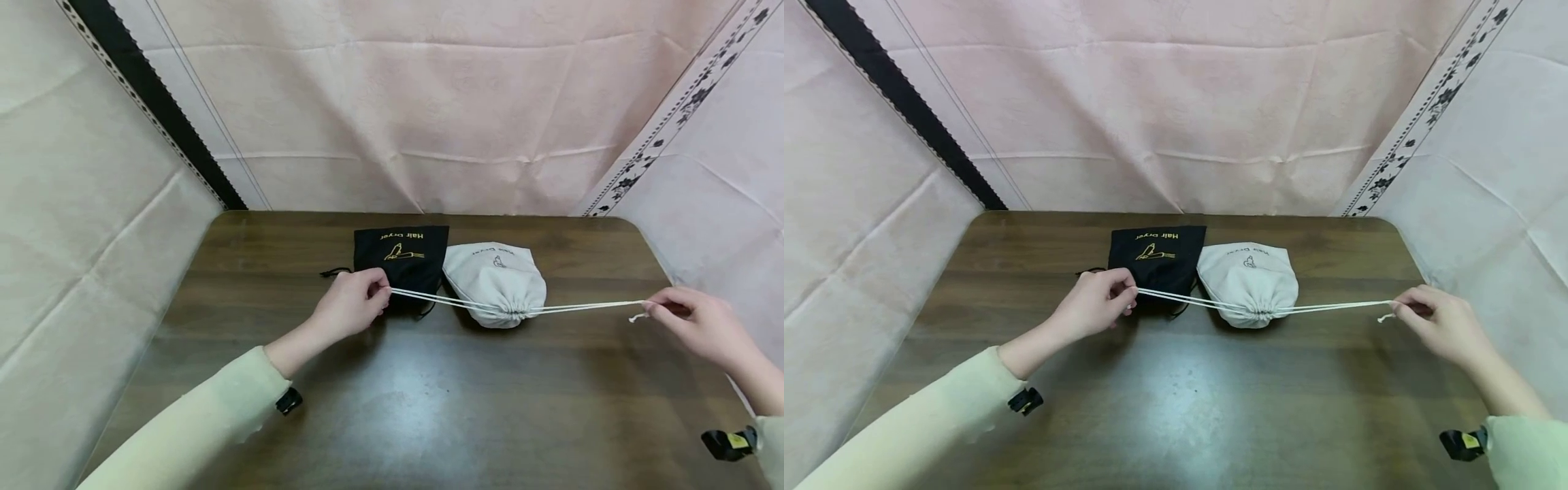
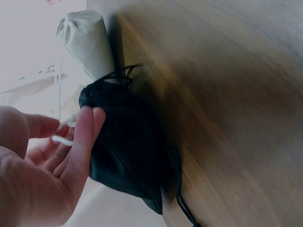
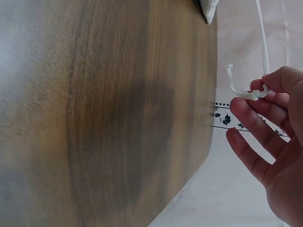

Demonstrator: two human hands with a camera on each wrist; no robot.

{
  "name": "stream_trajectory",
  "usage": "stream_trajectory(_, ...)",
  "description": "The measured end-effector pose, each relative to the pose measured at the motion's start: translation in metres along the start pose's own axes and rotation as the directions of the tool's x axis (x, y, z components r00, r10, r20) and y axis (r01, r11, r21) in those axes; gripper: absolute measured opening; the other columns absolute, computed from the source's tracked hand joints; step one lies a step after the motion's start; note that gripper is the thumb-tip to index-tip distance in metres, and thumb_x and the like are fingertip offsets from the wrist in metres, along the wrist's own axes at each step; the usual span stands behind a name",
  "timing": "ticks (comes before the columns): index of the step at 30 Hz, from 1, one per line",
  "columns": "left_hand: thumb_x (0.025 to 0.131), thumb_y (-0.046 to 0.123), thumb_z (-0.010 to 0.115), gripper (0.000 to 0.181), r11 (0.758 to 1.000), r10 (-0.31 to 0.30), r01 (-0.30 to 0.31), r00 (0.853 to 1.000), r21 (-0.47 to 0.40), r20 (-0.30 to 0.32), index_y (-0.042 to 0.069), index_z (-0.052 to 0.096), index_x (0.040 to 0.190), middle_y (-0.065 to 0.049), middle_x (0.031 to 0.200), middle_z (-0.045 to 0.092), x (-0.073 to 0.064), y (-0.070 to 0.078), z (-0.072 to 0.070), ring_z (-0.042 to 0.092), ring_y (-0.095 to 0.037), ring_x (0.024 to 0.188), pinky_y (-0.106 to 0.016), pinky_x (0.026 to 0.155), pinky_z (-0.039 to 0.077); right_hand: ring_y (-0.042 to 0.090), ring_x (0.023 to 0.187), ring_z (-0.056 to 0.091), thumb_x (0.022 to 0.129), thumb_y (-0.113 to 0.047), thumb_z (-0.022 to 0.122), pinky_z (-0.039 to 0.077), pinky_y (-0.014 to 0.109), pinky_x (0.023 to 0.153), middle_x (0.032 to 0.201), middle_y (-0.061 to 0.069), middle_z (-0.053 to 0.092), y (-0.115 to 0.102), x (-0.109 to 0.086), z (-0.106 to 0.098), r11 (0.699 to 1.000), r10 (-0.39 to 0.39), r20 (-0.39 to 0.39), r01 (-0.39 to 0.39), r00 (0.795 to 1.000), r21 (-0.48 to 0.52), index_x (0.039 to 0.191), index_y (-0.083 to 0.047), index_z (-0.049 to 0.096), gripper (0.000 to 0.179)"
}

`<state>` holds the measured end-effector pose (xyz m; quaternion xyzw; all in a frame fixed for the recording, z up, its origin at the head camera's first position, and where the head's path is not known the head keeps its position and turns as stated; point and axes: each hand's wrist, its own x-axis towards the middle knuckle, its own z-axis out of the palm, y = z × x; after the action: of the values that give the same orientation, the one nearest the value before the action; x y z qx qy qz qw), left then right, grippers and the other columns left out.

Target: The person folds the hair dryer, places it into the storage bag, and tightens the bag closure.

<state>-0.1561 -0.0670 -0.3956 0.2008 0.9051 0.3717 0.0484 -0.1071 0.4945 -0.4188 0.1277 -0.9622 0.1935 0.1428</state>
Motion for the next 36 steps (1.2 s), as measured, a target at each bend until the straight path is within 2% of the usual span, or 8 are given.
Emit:
stream_trajectory(3, 0.105, 0.013, 0.061, 0.019, 1.0, 0.016, -0.016, 0.999, 0.006, -0.042, 0.016, 0.069, 0.088, 0.005, 0.072, 0.072, 0.006, 0.008, 0.005, 0.065, -0.007, 0.058, -0.03, 0.055, 0.053, -0.014, 0.072, 0.051, 0.093, -0.003, 0.076, 0.04, 0.013, 0.062, 0.078, -0.023, 0.063, 0.003, 0.007, 0.002, 0.999, 0.019, 0.014, -0.018, 1.0, -0.028, 0.085, -0.015, 0.078, 0.015)
stream_trajectory(6, 0.105, 0.012, 0.06, 0.018, 1.0, 0.013, -0.014, 0.999, -0.026, -0.044, 0.015, 0.068, 0.089, 0.002, 0.072, 0.073, 0.013, 0.016, 0.011, 0.067, -0.006, 0.058, -0.03, 0.053, 0.054, -0.013, 0.073, 0.051, 0.093, -0.004, 0.077, 0.04, 0.014, 0.064, 0.079, -0.019, 0.066, 0.005, 0.016, 0.005, 0.999, 0.009, 0.022, -0.008, 1.0, -0.043, 0.087, -0.014, 0.078, 0.011)
stream_trajectory(9, 0.105, 0.012, 0.059, 0.018, 1.0, 0.014, -0.014, 0.999, -0.015, -0.051, 0.014, 0.067, 0.09, 0.002, 0.072, 0.073, 0.02, 0.022, 0.015, 0.067, -0.004, 0.057, -0.028, 0.052, 0.054, -0.012, 0.074, 0.052, 0.091, -0.004, 0.079, 0.041, 0.015, 0.064, 0.079, -0.014, 0.069, 0.005, 0.027, 0.011, 0.999, -0.024, 0.025, 0.026, 0.999, -0.046, 0.088, -0.015, 0.079, 0.011)
stream_trajectory(16, 0.105, 0.013, 0.061, 0.017, 0.988, 0.041, -0.015, 0.985, 0.153, -0.168, 0.013, 0.068, 0.09, 0.004, 0.063, 0.059, 0.043, 0.032, 0.015, 0.053, -0.012, 0.052, -0.026, 0.045, 0.039, -0.011, 0.072, 0.052, 0.091, -0.005, 0.079, 0.04, 0.015, 0.064, 0.078, -0.012, 0.068, 0.004, 0.045, 0.022, 0.998, -0.05, 0.017, 0.05, 0.999, -0.03, 0.088, -0.014, 0.079, 0.009)
stream_trajectory(21, 0.105, 0.014, 0.061, 0.016, 0.975, 0.053, -0.017, 0.986, 0.222, -0.159, 0.013, 0.069, 0.091, 0.002, 0.065, 0.057, 0.053, 0.04, 0.013, 0.051, -0.015, 0.054, -0.025, 0.046, 0.037, -0.01, 0.072, 0.052, 0.091, -0.004, 0.079, 0.04, 0.014, 0.064, 0.078, -0.01, 0.069, 0.006, 0.051, 0.025, 1.0, -0.027, 0.028, 0.028, 0.999, -0.01, 0.088, -0.012, 0.079, 0.009)
stream_trajectory(26, 0.106, 0.015, 0.062, 0.015, 0.979, 0.048, -0.008, 0.98, 0.203, -0.192, 0.013, 0.071, 0.094, 0.003, 0.069, 0.061, 0.056, 0.043, 0.008, 0.054, -0.015, 0.055, -0.027, 0.047, 0.04, -0.011, 0.073, 0.05, 0.092, -0.003, 0.077, 0.039, 0.013, 0.064, 0.08, -0.004, 0.071, 0.007, 0.056, 0.024, 1.0, 0.003, 0.03, -0.003, 1.0, -0.006, 0.089, -0.01, 0.079, 0.009)
stream_trajectory(30, 0.106, 0.016, 0.063, 0.014, 0.983, 0.024, 0.016, 0.977, 0.182, -0.213, 0.013, 0.071, 0.095, 0.002, 0.067, 0.061, 0.05, 0.04, 0.005, 0.052, -0.015, 0.053, -0.028, 0.047, 0.039, -0.013, 0.074, 0.05, 0.094, -0.003, 0.076, 0.039, 0.011, 0.065, 0.082, -0.001, 0.071, 0.004, 0.061, 0.021, 1.0, 0.0, 0.032, 0.001, 0.999, -0.005, 0.09, -0.008, 0.079, 0.007)
stream_trajectory(36, 0.105, 0.015, 0.062, 0.014, 0.994, 0.054, -0.039, 0.986, 0.099, -0.157, 0.013, 0.07, 0.094, 0.007, 0.062, 0.062, 0.036, 0.038, 0.011, 0.058, -0.007, 0.05, -0.027, 0.049, 0.047, -0.011, 0.072, 0.051, 0.093, -0.003, 0.077, 0.04, 0.012, 0.064, 0.08, -0.002, 0.071, -0.006, 0.062, 0.022, 1.0, -0.028, 0.036, 0.028, 0.999, -0.011, 0.089, -0.008, 0.078, 0.007)
